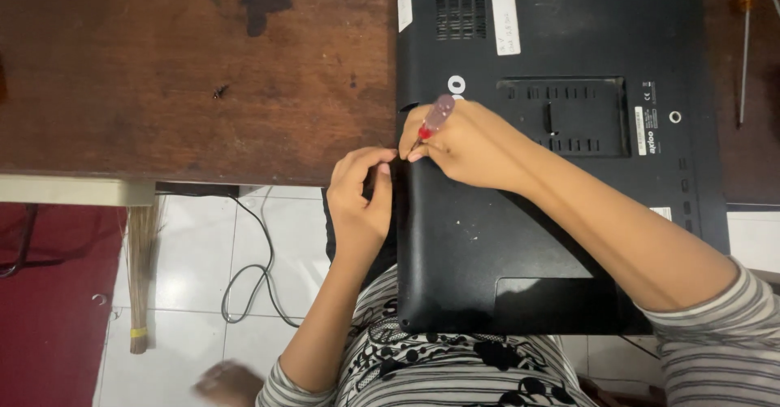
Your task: Using a screwdriver to remove screws from the back panel of an all-in-one computer for repair
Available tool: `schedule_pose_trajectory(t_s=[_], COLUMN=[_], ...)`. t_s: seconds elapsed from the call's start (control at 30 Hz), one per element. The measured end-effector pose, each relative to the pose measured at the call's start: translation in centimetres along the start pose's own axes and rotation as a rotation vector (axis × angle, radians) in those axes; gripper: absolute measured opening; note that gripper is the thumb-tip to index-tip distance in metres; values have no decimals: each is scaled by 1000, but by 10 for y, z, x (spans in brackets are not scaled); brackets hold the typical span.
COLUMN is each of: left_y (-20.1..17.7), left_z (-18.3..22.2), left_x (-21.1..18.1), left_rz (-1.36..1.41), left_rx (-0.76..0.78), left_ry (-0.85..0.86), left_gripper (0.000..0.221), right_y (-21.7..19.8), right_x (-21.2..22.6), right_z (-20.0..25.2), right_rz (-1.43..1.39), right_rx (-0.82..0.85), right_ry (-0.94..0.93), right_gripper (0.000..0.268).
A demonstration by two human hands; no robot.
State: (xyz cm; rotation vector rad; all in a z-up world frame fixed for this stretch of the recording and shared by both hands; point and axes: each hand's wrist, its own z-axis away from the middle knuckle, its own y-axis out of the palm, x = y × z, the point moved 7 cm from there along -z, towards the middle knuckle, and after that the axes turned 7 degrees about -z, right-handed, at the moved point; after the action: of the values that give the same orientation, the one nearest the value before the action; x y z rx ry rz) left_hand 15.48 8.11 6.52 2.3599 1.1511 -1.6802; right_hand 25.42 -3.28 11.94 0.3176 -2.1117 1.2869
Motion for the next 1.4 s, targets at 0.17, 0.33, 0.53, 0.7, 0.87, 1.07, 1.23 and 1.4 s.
schedule_pose_trajectory(t_s=[0.17, 0.33, 0.53, 0.7, 0.87, 1.07, 1.23, 1.4], left_y=[7, 7, 11, 16, 13, 19, 20, 19], left_z=[2, -4, -2, -1, -1, 1, 2, 1], left_x=[4, -10, 2, 3, 1, 18, 14, 9], left_rz=[4, 3, -66, -71, -50, -74, -99, -113], left_rx=[19, -16, -30, -10, 4, -7, -13, -7], left_ry=[36, -11, 40, 54, -2, 0, -10, -5], left_gripper=[12, 2, 4, 7, 14, 11, 6, 6], right_y=[7, 8, -7, -5, 3, -12, -5, -5], right_x=[-6, 4, 16, 12, 5, 20, 10, 7], right_z=[3, 7, -1, 3, 4, -4, -2, -4], right_rz=[251, 281, 77, -98, 172, -172, -408, -390], right_rx=[-38, -28, 37, -52, -124, 10, 111, 51], right_ry=[-22, -34, -45, -107, -67, -31, 22, -19], right_gripper=[37, 41, 28, 39, 37, 16, 17, 20])
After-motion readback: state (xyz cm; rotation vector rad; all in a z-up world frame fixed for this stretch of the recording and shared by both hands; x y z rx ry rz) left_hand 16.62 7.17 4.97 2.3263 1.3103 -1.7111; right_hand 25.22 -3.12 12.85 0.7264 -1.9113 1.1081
